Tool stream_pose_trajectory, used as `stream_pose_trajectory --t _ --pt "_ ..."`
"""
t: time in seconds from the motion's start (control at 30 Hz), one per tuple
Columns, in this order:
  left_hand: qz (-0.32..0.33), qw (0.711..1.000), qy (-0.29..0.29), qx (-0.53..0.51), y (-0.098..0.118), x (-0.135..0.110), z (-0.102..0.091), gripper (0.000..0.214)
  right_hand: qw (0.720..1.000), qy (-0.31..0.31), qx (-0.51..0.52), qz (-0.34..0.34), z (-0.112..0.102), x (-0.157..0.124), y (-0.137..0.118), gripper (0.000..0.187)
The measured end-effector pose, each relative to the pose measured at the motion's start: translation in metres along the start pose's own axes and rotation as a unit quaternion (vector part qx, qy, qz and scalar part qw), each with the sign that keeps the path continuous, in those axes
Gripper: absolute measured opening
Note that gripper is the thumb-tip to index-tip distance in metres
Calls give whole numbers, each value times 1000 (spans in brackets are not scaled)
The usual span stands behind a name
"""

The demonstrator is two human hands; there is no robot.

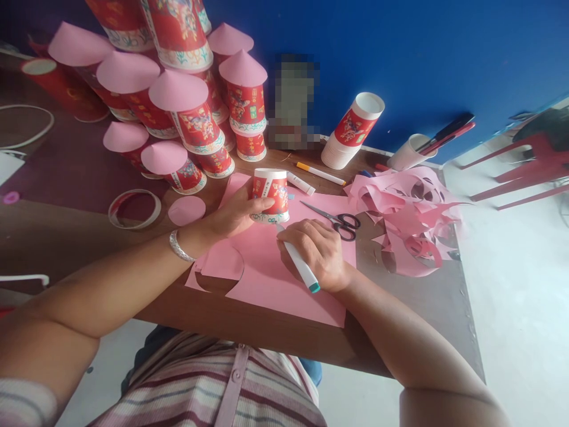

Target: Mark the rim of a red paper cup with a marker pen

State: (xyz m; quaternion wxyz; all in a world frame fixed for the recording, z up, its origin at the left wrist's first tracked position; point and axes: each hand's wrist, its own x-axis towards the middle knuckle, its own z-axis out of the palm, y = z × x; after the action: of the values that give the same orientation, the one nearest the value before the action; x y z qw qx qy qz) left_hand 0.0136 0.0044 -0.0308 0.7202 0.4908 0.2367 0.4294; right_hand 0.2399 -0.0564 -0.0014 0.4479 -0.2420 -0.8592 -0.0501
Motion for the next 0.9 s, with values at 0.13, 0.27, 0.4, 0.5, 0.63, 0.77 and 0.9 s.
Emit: stream_pose_trajectory --t 0.13,0.27,0.4,0.5,0.63,0.77,0.9 --pt "-5 1000 8 -1 2 0 1 59 1000 -8 0 0 -3 4 -1 25" --pt "-4 1000 7 1 1 0 1 60 1000 -11 6 -3 -5 6 -3 28" --pt "-7 1000 9 8 1 0 1 60 1000 -19 9 -2 -5 4 -2 29" --pt "-8 1000 13 10 2 -1 1 60 1000 -16 10 -6 -3 0 -1 29" --pt "-4 1000 8 3 1 0 1 59 1000 -11 15 3 -2 -3 0 35" --pt "1 1000 5 0 1 1 1 57 1000 -17 5 0 -3 -2 0 30" --pt "-1 1000 8 -2 2 0 2 55 1000 -21 0 -5 -4 -1 1 23"
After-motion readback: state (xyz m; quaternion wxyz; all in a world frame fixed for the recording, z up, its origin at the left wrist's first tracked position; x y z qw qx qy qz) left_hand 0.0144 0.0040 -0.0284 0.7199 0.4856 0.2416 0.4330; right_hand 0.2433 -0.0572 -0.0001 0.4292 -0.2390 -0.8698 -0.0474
